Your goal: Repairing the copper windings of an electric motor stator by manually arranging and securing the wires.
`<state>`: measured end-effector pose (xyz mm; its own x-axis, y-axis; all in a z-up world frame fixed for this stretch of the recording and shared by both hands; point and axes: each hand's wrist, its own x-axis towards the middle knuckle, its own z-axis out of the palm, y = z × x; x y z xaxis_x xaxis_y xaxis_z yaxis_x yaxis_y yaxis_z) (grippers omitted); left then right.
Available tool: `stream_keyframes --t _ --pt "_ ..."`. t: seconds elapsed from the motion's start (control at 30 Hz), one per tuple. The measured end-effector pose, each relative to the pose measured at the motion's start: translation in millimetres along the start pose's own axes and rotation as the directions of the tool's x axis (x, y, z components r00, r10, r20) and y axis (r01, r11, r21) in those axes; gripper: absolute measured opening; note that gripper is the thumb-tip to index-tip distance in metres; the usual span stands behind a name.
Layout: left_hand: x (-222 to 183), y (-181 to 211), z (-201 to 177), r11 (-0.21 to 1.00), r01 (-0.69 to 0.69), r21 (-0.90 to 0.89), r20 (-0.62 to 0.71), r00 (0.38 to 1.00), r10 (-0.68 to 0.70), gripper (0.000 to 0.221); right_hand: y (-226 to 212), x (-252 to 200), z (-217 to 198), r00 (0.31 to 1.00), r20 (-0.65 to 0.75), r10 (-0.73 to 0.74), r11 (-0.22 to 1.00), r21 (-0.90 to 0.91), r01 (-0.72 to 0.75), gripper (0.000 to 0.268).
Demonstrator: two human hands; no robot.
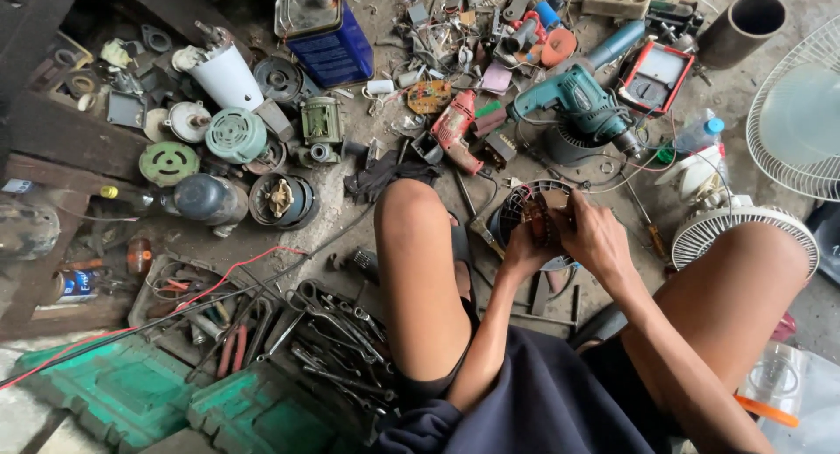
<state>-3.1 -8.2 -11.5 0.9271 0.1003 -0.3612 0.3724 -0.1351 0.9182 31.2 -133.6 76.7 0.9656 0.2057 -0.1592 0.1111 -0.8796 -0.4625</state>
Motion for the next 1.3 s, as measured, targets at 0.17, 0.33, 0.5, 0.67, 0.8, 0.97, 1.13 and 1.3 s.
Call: stream_keyframes --t 0.17,0.33,0.5,0.67,0.8,0.97,1.13,1.3 --pt "0 -5 -1 0.999 0.04 0.034 0.018 0.999 -0.041 0.045 16 15 17 0.999 -0.035 0.034 0.998 -0.046 -0.035 0.038" --pt "7 8 -1 0.998 0.029 0.051 0.006 1.0 -0.03 0.045 22 20 19 0.996 0.003 0.09 0.994 -0.062 -0.089 0.037" --pt "7 7 -3 0.993 0.078 0.087 0.037 0.996 -0.081 0.053 7 20 11 0.997 -0.045 0.056 0.997 -0.041 -0.058 0.035" --pt "8 6 -1 0.995 0.082 0.064 0.036 0.996 -0.085 0.051 29 22 22 0.997 -0.02 0.072 0.997 -0.002 -0.072 0.036" --pt "-14 39 -16 0.999 0.051 0.001 0.077 0.996 -0.051 0.061 16 19 2 0.996 -0.087 0.023 0.965 0.261 0.0 0.043" --pt "-6 32 -12 0.999 0.04 -0.005 0.067 0.997 -0.039 0.064 17 6 -13 0.988 -0.14 -0.062 0.918 0.38 0.111 0.028" --pt "-17 54 -14 0.999 0.03 -0.028 0.094 0.995 -0.027 0.067 13 5 -15 0.984 -0.163 -0.071 0.872 0.469 0.14 0.022" --pt "-9 32 -8 0.999 0.004 -0.033 0.01 1.0 -0.004 0.05 19 7 -13 0.979 -0.184 -0.086 0.864 0.475 0.165 0.021"
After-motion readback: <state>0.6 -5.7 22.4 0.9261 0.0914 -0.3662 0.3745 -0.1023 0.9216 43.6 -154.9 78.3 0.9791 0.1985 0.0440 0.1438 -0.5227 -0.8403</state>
